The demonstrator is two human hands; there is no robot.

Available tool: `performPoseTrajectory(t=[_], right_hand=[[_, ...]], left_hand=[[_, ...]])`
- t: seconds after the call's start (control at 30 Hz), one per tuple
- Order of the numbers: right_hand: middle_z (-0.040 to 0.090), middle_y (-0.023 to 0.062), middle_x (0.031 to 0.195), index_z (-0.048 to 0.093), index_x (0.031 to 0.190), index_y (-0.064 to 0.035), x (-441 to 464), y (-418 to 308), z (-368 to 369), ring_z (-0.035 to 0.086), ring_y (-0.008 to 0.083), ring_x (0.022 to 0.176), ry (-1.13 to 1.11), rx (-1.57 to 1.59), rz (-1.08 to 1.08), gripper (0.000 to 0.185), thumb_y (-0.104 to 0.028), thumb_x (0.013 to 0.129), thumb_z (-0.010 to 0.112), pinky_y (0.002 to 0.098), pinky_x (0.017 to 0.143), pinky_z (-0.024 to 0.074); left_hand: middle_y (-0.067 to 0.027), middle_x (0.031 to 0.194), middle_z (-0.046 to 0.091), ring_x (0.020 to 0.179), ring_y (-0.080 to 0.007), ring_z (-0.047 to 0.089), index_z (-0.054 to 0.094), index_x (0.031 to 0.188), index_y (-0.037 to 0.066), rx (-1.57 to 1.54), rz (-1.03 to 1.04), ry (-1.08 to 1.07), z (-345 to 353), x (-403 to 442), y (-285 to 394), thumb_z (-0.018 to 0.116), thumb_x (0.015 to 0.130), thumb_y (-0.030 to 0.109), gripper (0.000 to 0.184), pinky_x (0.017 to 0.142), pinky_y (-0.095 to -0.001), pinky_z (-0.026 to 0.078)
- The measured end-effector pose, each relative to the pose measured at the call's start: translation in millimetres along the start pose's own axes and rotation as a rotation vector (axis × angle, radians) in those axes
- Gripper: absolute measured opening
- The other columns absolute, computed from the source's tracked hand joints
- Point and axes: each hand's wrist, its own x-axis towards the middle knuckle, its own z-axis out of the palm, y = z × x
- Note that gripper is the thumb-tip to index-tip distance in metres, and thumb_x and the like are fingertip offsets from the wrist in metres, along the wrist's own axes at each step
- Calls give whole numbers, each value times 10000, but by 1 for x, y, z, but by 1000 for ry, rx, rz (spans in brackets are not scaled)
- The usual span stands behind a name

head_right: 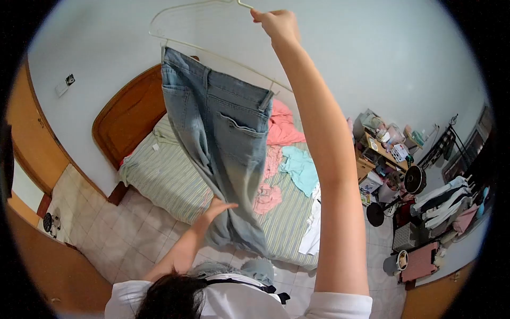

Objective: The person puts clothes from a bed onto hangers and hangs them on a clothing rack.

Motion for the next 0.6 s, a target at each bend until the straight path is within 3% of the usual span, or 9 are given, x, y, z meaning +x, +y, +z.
performPoseTrajectory(t=[0.07,0.1,0.13,0.2,0.27,0.33,0.47,0.5,0.6], right_hand=[[493,-10,631,702,717,-64,6,-15,27,361,88,544,6,88,-70,326,-390,710,723,263,497,288],[553,73,604,671,700,-3,19,-15,34,471,161,569,15,71,44,317,-319,716,704,323,516,360],[552,71,609,670,706,-3,25,-15,41,468,158,570,34,77,55,329,-331,718,699,320,516,358],[549,66,618,669,720,-2,36,-12,51,463,153,570,71,89,68,354,-355,723,691,314,516,354],[538,59,612,672,725,-10,51,5,66,449,150,563,79,112,24,345,-354,736,680,313,512,348],[533,56,607,675,729,-14,59,24,81,444,150,562,69,175,-10,332,-346,744,674,314,513,347],[505,-1,630,716,781,-72,48,48,134,409,101,565,-74,271,-6,266,-335,758,683,283,541,368],[474,-17,610,716,790,-64,47,59,152,381,100,567,-122,282,20,243,-303,769,676,285,534,358],[565,32,584,722,798,-114,46,99,217,493,134,558,-152,204,-75,265,-360,789,624,302,550,399]], left_hand=[[-178,1112,578,1032,-316,560,457,1198,5,-42,-106,164,-5,16,22,786,559,249,759,854,-371,455],[-178,1037,613,986,-320,584,504,1156,12,-7,-190,279,3,47,-11,759,573,241,676,831,-392,459],[-190,993,623,940,-342,596,541,1112,3,-11,-113,372,-3,62,-4,759,577,253,629,807,-411,467],[-186,1072,596,1003,-333,563,540,1101,-26,-87,-270,490,-26,85,34,719,658,214,534,847,-381,439],[-141,1114,576,1010,-261,543,521,1135,-18,-503,-97,521,-57,107,43,666,720,124,462,857,-312,399],[-136,1152,552,1047,-280,518,496,1174,-2,-626,15,483,-94,152,0,620,768,131,445,886,-320,387],[-164,1241,489,1125,-302,465,457,1226,7,-783,-5,575,-171,184,54,582,792,126,467,931,-369,375],[-167,1248,483,1133,-302,458,451,1231,7,-646,-60,570,-186,190,59,584,789,127,477,932,-374,374],[-177,1269,463,1158,-304,439,434,1247,5,-229,-249,540,-224,198,59,590,783,128,505,936,-390,372]])
